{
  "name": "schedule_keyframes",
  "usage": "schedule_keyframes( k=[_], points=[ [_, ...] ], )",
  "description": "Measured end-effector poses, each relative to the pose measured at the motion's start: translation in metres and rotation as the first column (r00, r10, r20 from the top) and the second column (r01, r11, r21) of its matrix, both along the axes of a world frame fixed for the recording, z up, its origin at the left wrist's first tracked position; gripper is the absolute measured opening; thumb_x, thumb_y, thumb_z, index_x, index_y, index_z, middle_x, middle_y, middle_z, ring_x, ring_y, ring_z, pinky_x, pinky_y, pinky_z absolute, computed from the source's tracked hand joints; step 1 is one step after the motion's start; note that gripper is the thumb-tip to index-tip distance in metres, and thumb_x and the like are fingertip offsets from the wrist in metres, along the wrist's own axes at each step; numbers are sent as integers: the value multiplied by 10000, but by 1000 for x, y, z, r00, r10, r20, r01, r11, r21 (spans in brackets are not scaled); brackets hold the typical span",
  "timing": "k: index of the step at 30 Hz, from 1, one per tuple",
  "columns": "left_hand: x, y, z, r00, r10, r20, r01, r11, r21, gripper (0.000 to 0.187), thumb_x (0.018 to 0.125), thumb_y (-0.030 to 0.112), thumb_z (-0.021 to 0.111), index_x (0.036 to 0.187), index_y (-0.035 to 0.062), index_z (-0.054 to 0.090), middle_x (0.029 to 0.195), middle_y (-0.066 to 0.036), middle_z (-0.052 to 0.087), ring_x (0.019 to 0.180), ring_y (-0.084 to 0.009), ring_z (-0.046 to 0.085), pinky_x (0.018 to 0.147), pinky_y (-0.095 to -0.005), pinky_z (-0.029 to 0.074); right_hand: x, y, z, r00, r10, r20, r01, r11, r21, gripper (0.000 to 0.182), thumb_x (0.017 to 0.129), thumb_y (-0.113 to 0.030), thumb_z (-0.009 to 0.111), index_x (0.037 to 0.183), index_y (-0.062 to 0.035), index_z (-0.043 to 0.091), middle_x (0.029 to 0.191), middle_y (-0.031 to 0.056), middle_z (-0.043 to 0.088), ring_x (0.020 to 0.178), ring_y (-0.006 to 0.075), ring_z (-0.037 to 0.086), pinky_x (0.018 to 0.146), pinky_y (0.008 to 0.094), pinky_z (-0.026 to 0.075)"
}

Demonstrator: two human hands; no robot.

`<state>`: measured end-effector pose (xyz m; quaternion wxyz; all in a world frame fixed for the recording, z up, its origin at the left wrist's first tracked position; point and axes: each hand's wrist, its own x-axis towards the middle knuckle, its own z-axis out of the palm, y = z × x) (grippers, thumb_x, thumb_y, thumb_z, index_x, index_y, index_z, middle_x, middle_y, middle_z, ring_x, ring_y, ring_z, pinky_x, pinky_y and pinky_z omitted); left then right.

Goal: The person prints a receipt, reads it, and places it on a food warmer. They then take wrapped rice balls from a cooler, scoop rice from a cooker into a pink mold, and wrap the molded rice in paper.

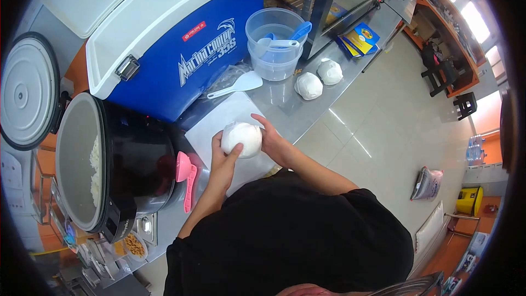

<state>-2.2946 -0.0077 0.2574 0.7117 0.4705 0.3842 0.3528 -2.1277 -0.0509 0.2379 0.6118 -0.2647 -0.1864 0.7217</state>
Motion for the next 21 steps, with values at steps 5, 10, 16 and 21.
schedule_keyframes(
  k=[5, 10, 16, 21],
  points=[
    [24, 3, -10, 961, -276, 21, 257, 917, 305, 939, 774, 82, 675, 1433, 92, 5, 1438, -184, 165, 1265, -311, 387, 1043, -424, 321, 0, -8, -22, 897, -224, 381, 272, 959, -75, 746, 742, -190, 751, 1342, -79, 323, 1244, 129, 444, 1168, 224, 436, 970, 363, 389],
    [20, 2, -27, 833, -194, -518, 485, 706, 516, 840, 795, 193, 661, 1445, 126, 132, 1506, -134, 160, 1359, -318, 267, 1069, -524, 250, 84, 11, -57, 420, -333, 844, 467, 877, 113, 695, 714, -249, 772, 1260, -39, 396, 1175, 163, 500, 1070, 251, 516, 892, 367, 446],
    [-11, 3, -78, 441, 210, -872, 777, 397, 489, 658, 844, 408, 558, 1415, 171, 332, 1504, -35, 252, 1387, -246, 228, 1062, -638, 141, 119, 26, -46, -415, 27, 910, 272, 958, 95, 597, 764, -308, 695, 1243, -61, 438, 1249, 198, 460, 1016, 386, 547, 879, 428, 450],
    [-14, 8, -59, 549, 300, -780, 666, 408, 625, 581, 847, 327, 565, 1373, 146, 396, 1473, -67, 303, 1361, -278, 273, 1068, -617, 162, 90, 23, 5, -656, 9, 754, 185, 971, 150, 473, 783, -290, 634, 1200, -111, 501, 1270, 149, 459, 1049, 362, 533, 878, 438, 442]
  ],
)
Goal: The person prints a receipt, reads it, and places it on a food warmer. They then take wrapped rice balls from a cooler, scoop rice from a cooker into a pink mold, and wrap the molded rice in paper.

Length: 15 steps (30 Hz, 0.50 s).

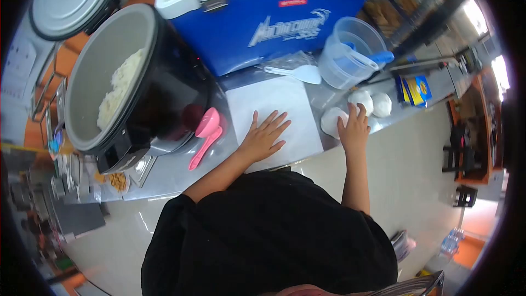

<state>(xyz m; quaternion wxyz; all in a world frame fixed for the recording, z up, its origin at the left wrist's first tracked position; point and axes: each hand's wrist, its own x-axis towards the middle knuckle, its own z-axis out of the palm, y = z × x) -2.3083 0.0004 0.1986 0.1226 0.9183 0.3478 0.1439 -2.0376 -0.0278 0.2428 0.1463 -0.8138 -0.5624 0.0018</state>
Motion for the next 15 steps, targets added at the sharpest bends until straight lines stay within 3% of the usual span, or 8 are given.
schedule_keyframes(
  k=[2, 5, 6, 8, 9, 11, 12, 15],
  points=[
    [-24, 0, 21, 984, 120, 132, -117, 993, -34, 515, 818, 233, 587, 1307, 128, 460, 1401, -94, 385, 1308, -292, 346, 1051, -574, 237, -12, -2, 0, 985, 161, 54, -168, 969, 181, 420, 769, -220, 641, 1163, -122, 534, 1253, 151, 467, 1043, 359, 536, 869, 445, 442],
    [-84, -13, 9, 879, 253, 404, -317, 944, 97, 402, 755, 110, 611, 1152, 90, 552, 1148, -113, 532, 1071, -310, 496, 885, -454, 392, -57, -3, -13, 777, 563, -280, -499, 823, 270, 352, 746, -117, 645, 1090, -102, 574, 1214, 156, 479, 1020, 355, 546, 860, 439, 443],
    [-107, -22, -4, 842, 290, 454, -412, 890, 196, 373, 755, 131, 617, 1119, 81, 553, 1099, -106, 542, 1007, -303, 513, 836, -439, 399, -77, -4, -15, 696, 602, -392, -547, 798, 254, 327, 745, -86, 643, 1066, -93, 582, 1194, 157, 484, 1024, 350, 542, 858, 426, 446],
    [-135, -39, -2, 743, 517, 425, -620, 770, 148, 299, 763, 151, 621, 1048, 83, 563, 1043, -97, 544, 965, -303, 515, 804, -434, 393, -112, -7, -17, 529, 634, -564, -656, 727, 201, 291, 757, -52, 631, 1043, -82, 590, 1165, 159, 493, 1008, 340, 546, 844, 400, 457],
    [-144, -49, -1, 669, 619, 411, -714, 689, 126, 263, 767, 161, 623, 1012, 84, 568, 1015, -92, 545, 943, -303, 516, 787, -431, 390, -126, -9, -18, 457, 629, -629, -715, 680, 161, 278, 769, -49, 621, 1044, -79, 589, 1156, 161, 497, 988, 334, 555, 832, 387, 465],
    [-157, -72, 0, 710, 698, 90, -698, 680, 225, 253, 785, 160, 611, 1020, 84, 558, 1022, -99, 549, 949, -306, 527, 781, -432, 407, -149, -10, -30, 326, 647, -689, -783, 594, 187, 245, 794, -45, 609, 1036, -82, 590, 1139, 156, 504, 900, 314, 579, 792, 369, 480],
    [-163, -76, 0, 692, 718, -75, -680, 683, 267, 247, 794, 159, 604, 1024, 84, 554, 1025, -102, 551, 952, -307, 532, 778, -433, 416, -159, -10, -22, 328, 459, -826, -810, 587, 5, 258, 858, -115, 581, 1112, -77, 573, 1159, 144, 507, 906, 254, 576, 802, 343, 473],
    [-176, -67, -24, 763, 632, -134, -642, 717, -272, 254, 834, 240, 588, 1018, 65, 569, 1044, -123, 562, 932, -336, 547, 771, -432, 453, -180, -8, -51, 271, 90, -958, -874, 439, -206, 351, 924, -206, 522, 1263, -119, 493, 1127, 72, 530, 839, 152, 538, 725, 307, 483]
  ],
)
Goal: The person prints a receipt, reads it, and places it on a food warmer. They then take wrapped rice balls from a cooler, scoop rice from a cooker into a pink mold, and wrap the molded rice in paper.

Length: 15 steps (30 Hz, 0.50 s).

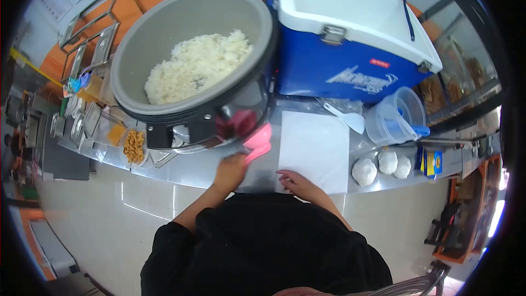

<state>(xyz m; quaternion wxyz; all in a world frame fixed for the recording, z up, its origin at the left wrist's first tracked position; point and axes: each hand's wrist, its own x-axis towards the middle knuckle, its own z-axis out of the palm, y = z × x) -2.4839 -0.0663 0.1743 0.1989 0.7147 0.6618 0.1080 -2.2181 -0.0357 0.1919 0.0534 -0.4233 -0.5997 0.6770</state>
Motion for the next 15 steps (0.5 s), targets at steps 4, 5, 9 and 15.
schedule_keyframes(
  k=[4, 5, 9, 15],
  points=[
    [28, 13, 46, 921, -368, 130, 319, 902, 290, 430, 817, 152, 551, 1235, 78, 482, 1111, -103, 540, 1019, -240, 544, 815, -411, 463, -40, -12, -4, 687, -504, -524, 520, 844, -132, 452, 966, -229, 470, 1350, -6, 390, 1262, 142, 489, 1109, 207, 503, 899, 326, 428],
    [32, 18, 72, 895, -435, 100, 376, 855, 356, 387, 821, 167, 563, 1197, 89, 517, 1090, -79, 546, 997, -229, 548, 818, -391, 463, -45, -2, 19, 717, -434, -545, 496, 868, -39, 403, 973, -201, 449, 1328, -12, 417, 1259, 131, 506, 1148, 245, 500, 941, 374, 409],
    [7, 29, 115, 765, -617, -186, 557, 489, 672, 409, 816, 200, 589, 1217, 145, 533, 1110, 9, 546, 978, -192, 549, 823, -351, 463, -36, 26, 56, 601, -446, -663, 710, 678, 188, 353, 911, -278, 547, 1157, -34, 476, 973, 71, 547, 957, 217, 539, 823, 367, 438],
    [-117, -12, 120, 898, -400, -182, 231, 77, 970, 325, 714, 180, 704, 1019, 258, 622, 972, 70, 479, 948, -167, 494, 793, -363, 403, -21, 106, 218, 613, -559, -558, 723, 111, 682, 625, 815, -210, 588, 1338, -56, 283, 1055, 123, 513, 782, 178, 573, 692, 313, 489]
  ],
)
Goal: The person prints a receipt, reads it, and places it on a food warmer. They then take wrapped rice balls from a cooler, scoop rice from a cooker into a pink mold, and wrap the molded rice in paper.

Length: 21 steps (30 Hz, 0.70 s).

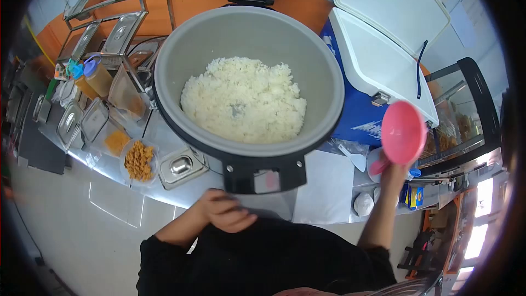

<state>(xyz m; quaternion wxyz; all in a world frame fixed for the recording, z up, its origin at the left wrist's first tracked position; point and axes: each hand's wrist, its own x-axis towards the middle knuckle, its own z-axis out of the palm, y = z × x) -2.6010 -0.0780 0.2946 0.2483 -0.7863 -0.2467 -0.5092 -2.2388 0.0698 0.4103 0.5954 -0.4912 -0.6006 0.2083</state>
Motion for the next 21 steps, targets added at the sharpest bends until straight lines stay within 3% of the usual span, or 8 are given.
schedule_keyframes(
  k=[1, 3, 7, 9, 11, 12, 16, 21],
  points=[
    [-19, 9, -12, 994, 91, 63, -96, 991, 96, 425, 732, 214, 695, 1126, 236, 538, 1012, 34, 462, 962, -220, 479, 775, -421, 380, 0, 14, 22, 970, -95, 224, 75, 993, 95, 595, 813, -200, 582, 1324, -34, 326, 1093, 136, 527, 832, 207, 595, 748, 336, 498],
    [-45, 21, -25, 934, 244, 261, -234, 970, -69, 689, 757, 318, 691, 1349, 210, 354, 1214, -38, 439, 1162, -304, 403, 882, -521, 349, -74, 24, 92, 711, -111, 695, -203, 913, 354, 509, 816, -130, 532, 1297, -20, 407, 1127, 192, 568, 929, 268, 620, 843, 352, 479],
    [-61, 38, -51, 865, 494, 87, -431, 822, -372, 897, 809, 546, 595, 1473, 258, 66, 1509, -103, 39, 1389, -325, 73, 1032, -660, 162, -203, 60, 109, 198, 97, 975, -263, 964, -42, 375, 859, -104, 508, 1229, -44, 496, 931, 183, 647, 873, 307, 639, 747, 373, 512],
    [-67, 24, -77, 873, 477, -101, -465, 750, -471, 906, 794, 574, 590, 1473, 264, 75, 1527, -87, -64, 1405, -319, -50, 1042, -682, 88, -237, 104, 77, -3, 118, 993, -419, 902, -108, 369, 871, -157, 530, 1225, -57, 508, 890, 127, 666, 825, 292, 653, 695, 391, 521],
    [-73, 7, -112, 861, 433, -268, -504, 648, -571, 853, 787, 559, 597, 1463, 274, 162, 1538, -76, -86, 1415, -314, -94, 1044, -697, 48, -277, 132, 57, -128, 256, 958, -349, 893, -285, 368, 897, -207, 504, 1248, -95, 496, 914, 154, 658, 816, 327, 645, 711, 431, 510],
    [-71, 9, -93, 872, 391, -295, -489, 657, -573, 814, 782, 535, 612, 1448, 274, 222, 1539, -78, -33, 1417, -323, -48, 1041, -698, 55, -293, 147, 45, -161, 283, 946, -345, 882, -322, 371, 899, -198, 498, 1256, -98, 497, 916, 155, 659, 820, 325, 647, 711, 433, 511],
    [-73, 17, -86, 943, 247, -224, -332, 641, -692, 803, 777, 525, 620, 1438, 275, 239, 1531, -78, -8, 1412, -326, -26, 1040, -697, 59, -340, 177, 8, -411, 288, 865, -360, 820, -444, 407, 893, -180, 495, 1295, -116, 488, 910, 157, 661, 828, 329, 650, 714, 438, 516],
    [-74, 23, -100, 983, 143, -115, -180, 616, -767, 791, 770, 513, 631, 1426, 275, 259, 1521, -78, 24, 1405, -330, 1, 1039, -696, 63, -347, 156, 10, -521, 428, 738, -343, 687, -640, 459, 879, -191, 516, 1333, -147, 467, 885, 159, 663, 815, 330, 652, 709, 441, 518]
  ],
)
